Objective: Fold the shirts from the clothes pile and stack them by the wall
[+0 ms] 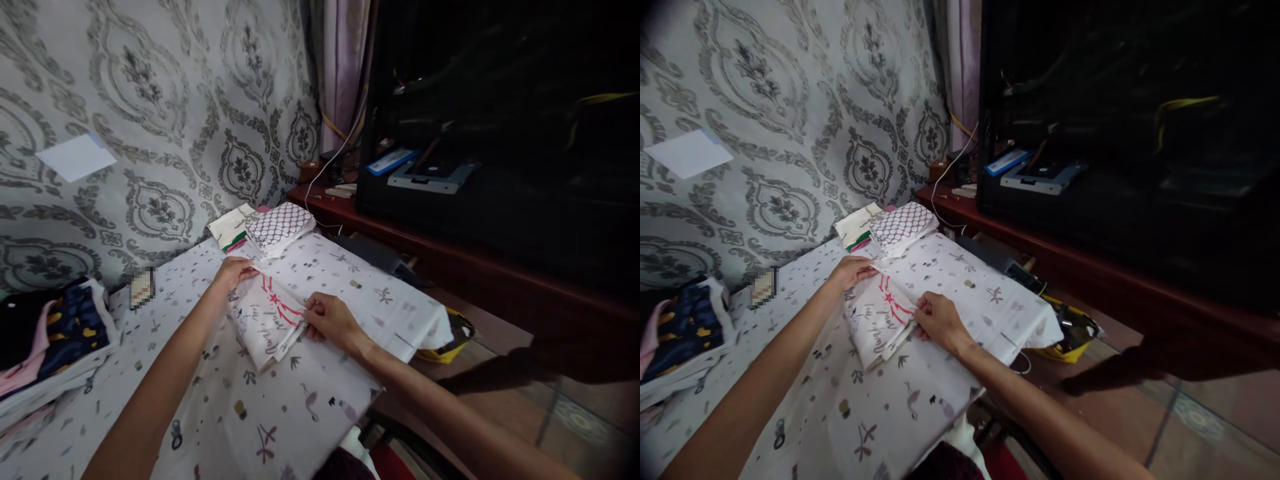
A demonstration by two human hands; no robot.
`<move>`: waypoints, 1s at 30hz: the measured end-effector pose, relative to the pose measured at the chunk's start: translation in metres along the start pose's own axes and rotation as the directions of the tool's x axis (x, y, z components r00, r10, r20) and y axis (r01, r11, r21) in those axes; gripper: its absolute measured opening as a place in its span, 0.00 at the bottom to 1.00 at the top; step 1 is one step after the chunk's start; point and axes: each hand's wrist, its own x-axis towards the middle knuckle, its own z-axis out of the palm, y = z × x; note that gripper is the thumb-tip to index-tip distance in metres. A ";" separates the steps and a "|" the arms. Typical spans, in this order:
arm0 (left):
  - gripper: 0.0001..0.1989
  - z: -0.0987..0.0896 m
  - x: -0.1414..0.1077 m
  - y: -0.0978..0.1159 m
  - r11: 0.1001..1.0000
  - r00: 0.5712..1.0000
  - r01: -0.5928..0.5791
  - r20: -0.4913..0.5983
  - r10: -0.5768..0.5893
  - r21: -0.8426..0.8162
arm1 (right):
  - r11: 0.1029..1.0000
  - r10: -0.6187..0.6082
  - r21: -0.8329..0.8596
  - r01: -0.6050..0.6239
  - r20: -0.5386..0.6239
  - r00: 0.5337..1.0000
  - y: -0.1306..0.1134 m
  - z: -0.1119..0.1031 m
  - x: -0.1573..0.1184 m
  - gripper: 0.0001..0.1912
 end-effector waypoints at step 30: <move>0.30 -0.016 -0.188 -0.075 0.977 0.970 0.138 -0.176 -0.167 -0.163 | 0.293 -0.126 -0.619 0.729 0.730 0.671 -0.092 0.080 0.197 0.25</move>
